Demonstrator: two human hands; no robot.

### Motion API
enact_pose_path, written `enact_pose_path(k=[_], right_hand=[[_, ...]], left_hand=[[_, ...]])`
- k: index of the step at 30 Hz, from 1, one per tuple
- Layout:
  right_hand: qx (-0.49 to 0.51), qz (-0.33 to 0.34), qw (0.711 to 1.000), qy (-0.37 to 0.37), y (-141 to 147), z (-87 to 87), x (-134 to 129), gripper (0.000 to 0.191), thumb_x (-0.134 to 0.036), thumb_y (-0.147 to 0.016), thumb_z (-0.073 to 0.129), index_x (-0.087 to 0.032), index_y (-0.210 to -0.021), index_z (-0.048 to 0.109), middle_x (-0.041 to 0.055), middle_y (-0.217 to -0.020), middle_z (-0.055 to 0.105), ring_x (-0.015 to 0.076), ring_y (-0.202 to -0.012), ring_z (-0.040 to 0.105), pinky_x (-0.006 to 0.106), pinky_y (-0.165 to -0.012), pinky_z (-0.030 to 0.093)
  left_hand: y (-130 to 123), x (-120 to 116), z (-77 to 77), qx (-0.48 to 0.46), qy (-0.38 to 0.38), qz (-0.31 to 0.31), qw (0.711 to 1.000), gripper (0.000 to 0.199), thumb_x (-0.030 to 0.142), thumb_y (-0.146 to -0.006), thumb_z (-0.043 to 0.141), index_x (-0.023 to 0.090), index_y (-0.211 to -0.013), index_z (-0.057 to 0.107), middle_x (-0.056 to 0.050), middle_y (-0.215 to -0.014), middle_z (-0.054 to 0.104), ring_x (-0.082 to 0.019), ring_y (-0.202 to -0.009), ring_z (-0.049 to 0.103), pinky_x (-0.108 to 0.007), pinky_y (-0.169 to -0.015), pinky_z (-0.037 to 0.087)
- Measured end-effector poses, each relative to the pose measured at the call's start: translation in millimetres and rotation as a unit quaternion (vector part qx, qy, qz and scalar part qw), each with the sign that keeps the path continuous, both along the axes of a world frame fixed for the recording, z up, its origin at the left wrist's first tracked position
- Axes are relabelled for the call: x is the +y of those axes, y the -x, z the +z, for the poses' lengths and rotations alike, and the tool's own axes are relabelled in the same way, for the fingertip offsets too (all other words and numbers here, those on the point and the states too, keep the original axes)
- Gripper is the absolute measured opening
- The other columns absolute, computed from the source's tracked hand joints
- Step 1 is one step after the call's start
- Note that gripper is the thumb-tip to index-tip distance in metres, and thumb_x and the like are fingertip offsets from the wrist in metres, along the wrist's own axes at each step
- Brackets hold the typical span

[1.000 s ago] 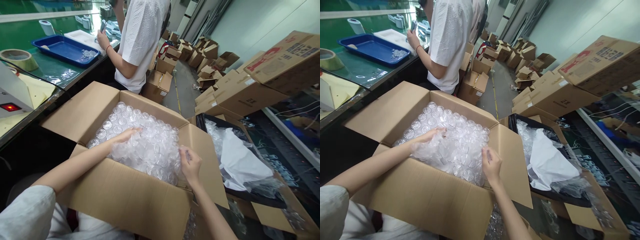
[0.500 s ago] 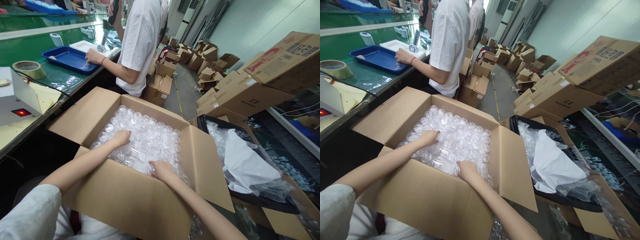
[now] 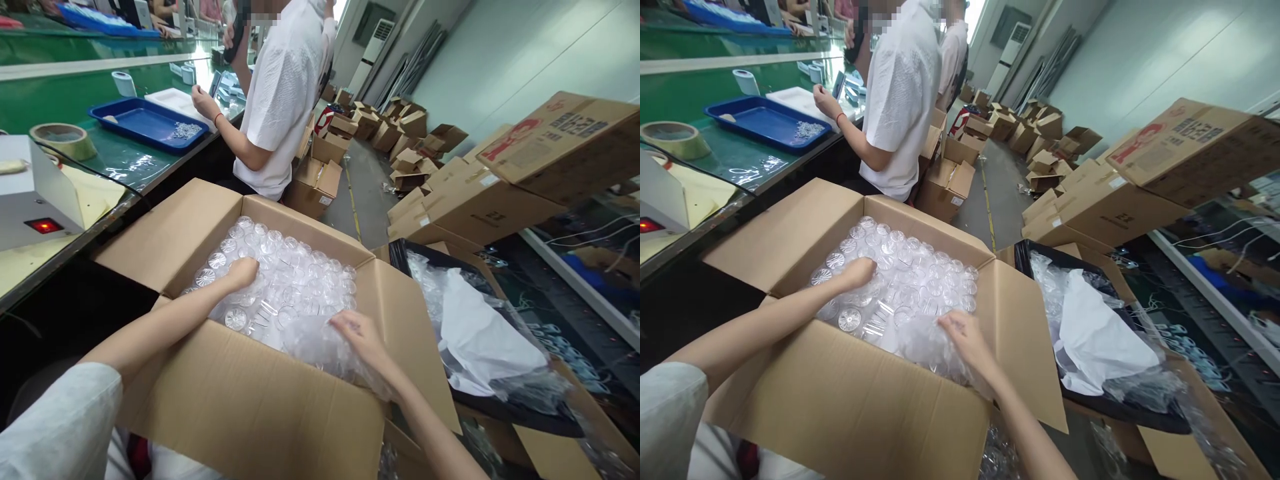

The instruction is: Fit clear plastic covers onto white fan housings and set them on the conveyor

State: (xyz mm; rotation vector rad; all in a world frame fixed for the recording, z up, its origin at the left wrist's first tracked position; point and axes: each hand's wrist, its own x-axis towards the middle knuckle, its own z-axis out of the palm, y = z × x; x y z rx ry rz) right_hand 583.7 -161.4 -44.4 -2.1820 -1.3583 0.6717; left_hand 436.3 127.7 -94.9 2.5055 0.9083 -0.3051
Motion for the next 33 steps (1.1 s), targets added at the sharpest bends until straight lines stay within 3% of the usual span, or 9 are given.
enact_pose_path(k=[3,6,10,13,17,21,26,29,33], right_hand=[[0.011,-0.003,1.0,-0.017,-23,7.7,8,0.053,-0.063,-0.09,0.05,-0.021,-0.063,0.065,0.01,-0.087,0.072,0.0264,-0.086,0.067,0.038,-0.085,0.051],[-0.002,-0.036,0.999,0.004,-51,0.6,28,0.057,-0.069,-0.086,0.051,-0.02,-0.058,0.06,0.0071,-0.07,0.066,0.0253,-0.073,0.064,0.037,-0.075,0.051],[-0.079,-0.121,0.989,0.039,-79,-27.5,70,0.042,-0.06,-0.081,0.065,-0.018,-0.087,0.07,0.009,-0.082,0.071,0.0315,-0.088,0.066,0.042,-0.082,0.049],[-0.114,-0.146,0.98,0.072,-86,-51.9,104,0.049,-0.049,-0.075,0.08,-0.018,-0.112,0.07,0.0116,-0.102,0.074,0.0344,-0.105,0.066,0.047,-0.093,0.048],[-0.122,-0.156,0.977,0.083,-88,-75.3,132,0.041,-0.044,-0.093,0.068,-0.016,-0.122,0.065,0.0112,-0.124,0.068,0.0275,-0.114,0.064,0.05,-0.101,0.048],[-0.122,-0.167,0.976,0.069,-91,-86.8,138,0.026,-0.038,-0.098,0.064,-0.016,-0.112,0.068,0.0087,-0.121,0.068,0.024,-0.11,0.065,0.047,-0.099,0.052],[-0.122,-0.189,0.974,0.016,-90,-91.6,130,0.02,-0.033,-0.099,0.064,-0.015,-0.107,0.067,0.0076,-0.116,0.068,0.0228,-0.106,0.065,0.045,-0.094,0.054],[-0.111,-0.202,0.973,-0.029,-94,-88.3,123,0.02,-0.034,-0.099,0.063,-0.015,-0.107,0.066,0.007,-0.112,0.067,0.0218,-0.101,0.066,0.043,-0.09,0.055],[-0.079,-0.223,0.967,-0.097,-108,-73.5,117,0.023,-0.036,-0.099,0.062,-0.015,-0.108,0.065,0.0058,-0.106,0.068,0.0195,-0.092,0.066,0.039,-0.083,0.057]], left_hand=[[1,-1,-3.9,-0.045,0.018,0.0,0.999,0.033,0.033,-0.096,0.063,0.016,-0.124,0.062,-0.01,-0.125,0.064,-0.024,-0.109,0.065,-0.045,-0.093,0.057],[0,1,-6.9,-0.108,0.041,0.005,0.993,0.033,0.033,-0.096,0.063,0.015,-0.124,0.062,-0.011,-0.126,0.064,-0.024,-0.11,0.065,-0.045,-0.094,0.057],[-3,8,-8.1,-0.214,0.093,0.001,0.972,0.028,0.032,-0.096,0.062,0.014,-0.119,0.063,-0.01,-0.123,0.065,-0.023,-0.108,0.065,-0.044,-0.092,0.057],[-3,11,-9.2,-0.276,0.15,-0.005,0.949,0.025,0.034,-0.099,0.059,0.012,-0.11,0.065,-0.007,-0.105,0.069,-0.018,-0.091,0.068,-0.037,-0.081,0.059],[-2,12,-12.1,-0.311,0.191,0.003,0.931,0.028,0.038,-0.1,0.057,0.012,-0.104,0.065,-0.004,-0.092,0.068,-0.014,-0.077,0.067,-0.03,-0.069,0.058],[-1,12,-14.0,-0.312,0.174,0.019,0.934,0.028,0.038,-0.099,0.058,0.012,-0.107,0.065,-0.005,-0.098,0.068,-0.016,-0.082,0.067,-0.033,-0.074,0.058],[10,5,-13.0,-0.273,0.125,-0.006,0.954,0.025,0.034,-0.097,0.061,0.013,-0.11,0.065,-0.007,-0.108,0.068,-0.019,-0.094,0.066,-0.039,-0.085,0.057],[13,0,-7.9,-0.273,0.117,-0.028,0.954,0.022,0.033,-0.096,0.062,0.013,-0.105,0.065,-0.007,-0.108,0.067,-0.019,-0.095,0.065,-0.04,-0.086,0.056],[7,-4,0.1,-0.296,0.151,-0.067,0.941,0.017,0.029,-0.095,0.062,0.014,-0.089,0.064,-0.002,-0.088,0.066,-0.016,-0.082,0.063,-0.035,-0.081,0.053]])
